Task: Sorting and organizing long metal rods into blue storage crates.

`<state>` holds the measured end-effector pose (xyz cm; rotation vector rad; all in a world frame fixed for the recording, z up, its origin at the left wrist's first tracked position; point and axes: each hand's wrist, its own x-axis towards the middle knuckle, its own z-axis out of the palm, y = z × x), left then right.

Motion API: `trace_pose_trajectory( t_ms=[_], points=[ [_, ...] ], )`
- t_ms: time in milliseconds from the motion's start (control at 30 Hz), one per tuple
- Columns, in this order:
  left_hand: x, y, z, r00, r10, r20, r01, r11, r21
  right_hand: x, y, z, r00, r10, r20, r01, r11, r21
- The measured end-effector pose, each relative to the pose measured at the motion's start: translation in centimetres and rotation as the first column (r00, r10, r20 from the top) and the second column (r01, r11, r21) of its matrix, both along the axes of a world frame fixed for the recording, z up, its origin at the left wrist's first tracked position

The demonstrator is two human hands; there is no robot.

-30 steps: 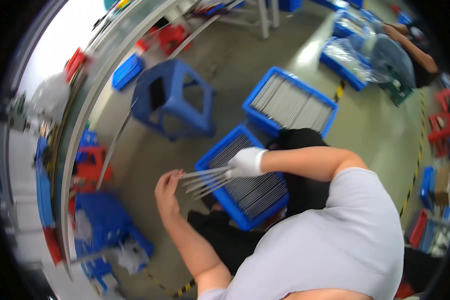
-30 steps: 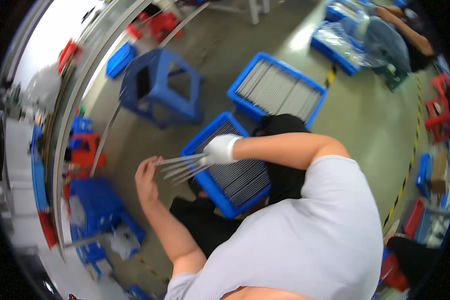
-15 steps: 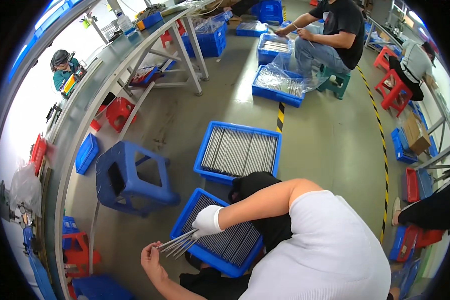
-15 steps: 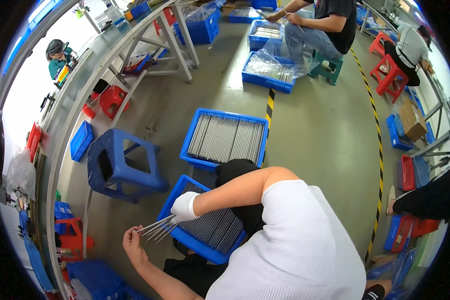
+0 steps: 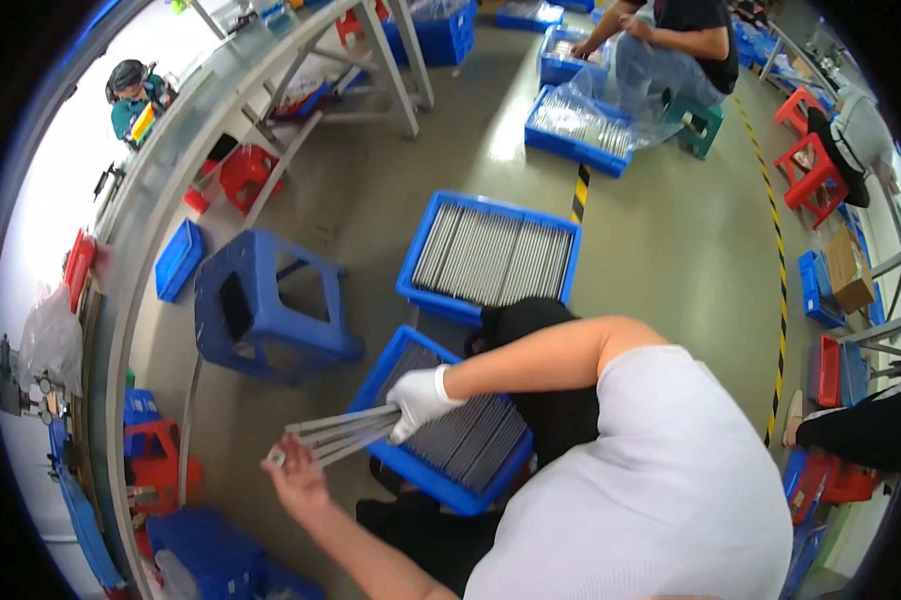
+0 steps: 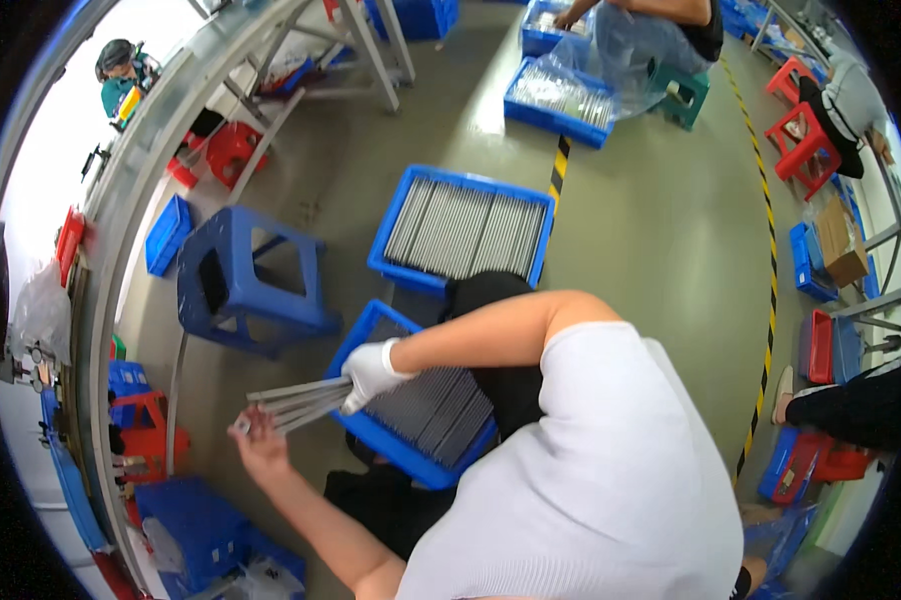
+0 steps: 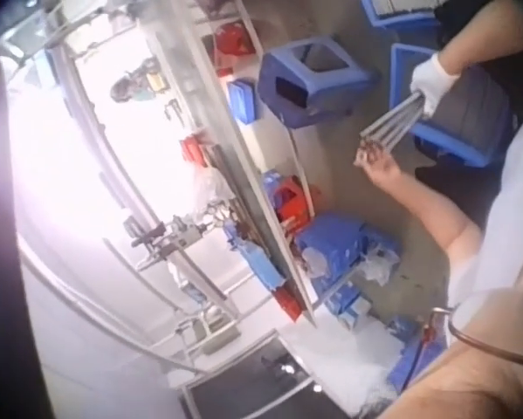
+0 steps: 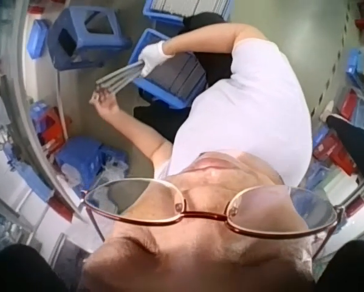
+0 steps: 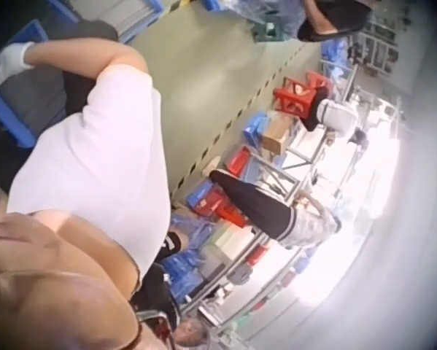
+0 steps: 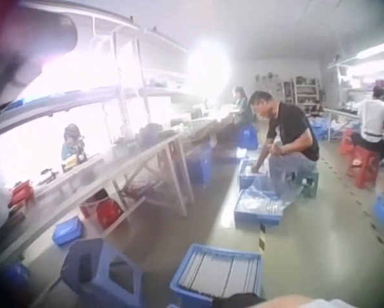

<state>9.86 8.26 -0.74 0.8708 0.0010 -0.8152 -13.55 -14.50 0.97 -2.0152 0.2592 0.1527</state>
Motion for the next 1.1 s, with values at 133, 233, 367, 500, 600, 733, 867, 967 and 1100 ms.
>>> trace_pose_trajectory(
  t_ms=[133, 233, 367, 500, 600, 733, 867, 967, 1100],
  points=[
    [-4.2, -4.8, 1.5, 0.996, 0.092, -0.002, -0.092, 0.99, -0.104, 0.3, -0.8, 2.8, 0.982, 0.149, -0.113, -0.17, 0.965, -0.198],
    [-4.0, -5.0, 2.0, 0.999, 0.048, -0.003, -0.048, 0.995, -0.092, 1.0, -0.6, 0.9, 0.941, 0.256, -0.223, -0.303, 0.93, -0.209],
    [-5.9, -6.6, 2.7, 0.976, 0.048, 0.212, -0.066, 0.994, 0.082, 2.7, -2.3, -0.2, 0.925, 0.328, -0.19, -0.369, 0.893, -0.258],
    [-9.7, -10.4, 2.0, 0.92, -0.067, 0.385, 0.027, 0.994, 0.108, 5.6, -1.2, 1.9, 0.95, 0.278, -0.145, -0.314, 0.844, -0.436],
    [-10.0, -11.3, 2.1, 0.93, 0.059, 0.362, -0.113, 0.985, 0.129, 6.2, -2.8, 0.7, 0.915, 0.339, -0.219, -0.403, 0.795, -0.453],
    [-7.7, -9.3, 2.9, 0.914, 0.089, 0.396, -0.18, 0.963, 0.199, 3.0, -10.3, -3.1, 0.936, 0.192, -0.295, -0.321, 0.807, -0.496],
    [-8.3, -8.9, 2.7, 0.951, -0.012, 0.308, -0.072, 0.963, 0.259, -1.2, -15.9, -8.9, 0.94, 0.025, -0.34, -0.236, 0.767, -0.597],
    [-8.4, -9.0, 2.6, 0.962, -0.04, 0.272, -0.036, 0.962, 0.271, -4.1, -18.7, -12.7, 0.931, -0.024, -0.365, -0.245, 0.701, -0.67],
    [-8.3, -9.7, 2.6, 0.964, -0.026, 0.266, -0.051, 0.959, 0.28, -7.6, -22.4, -17.4, 0.936, -0.035, -0.351, -0.274, 0.555, -0.785]
  ],
)
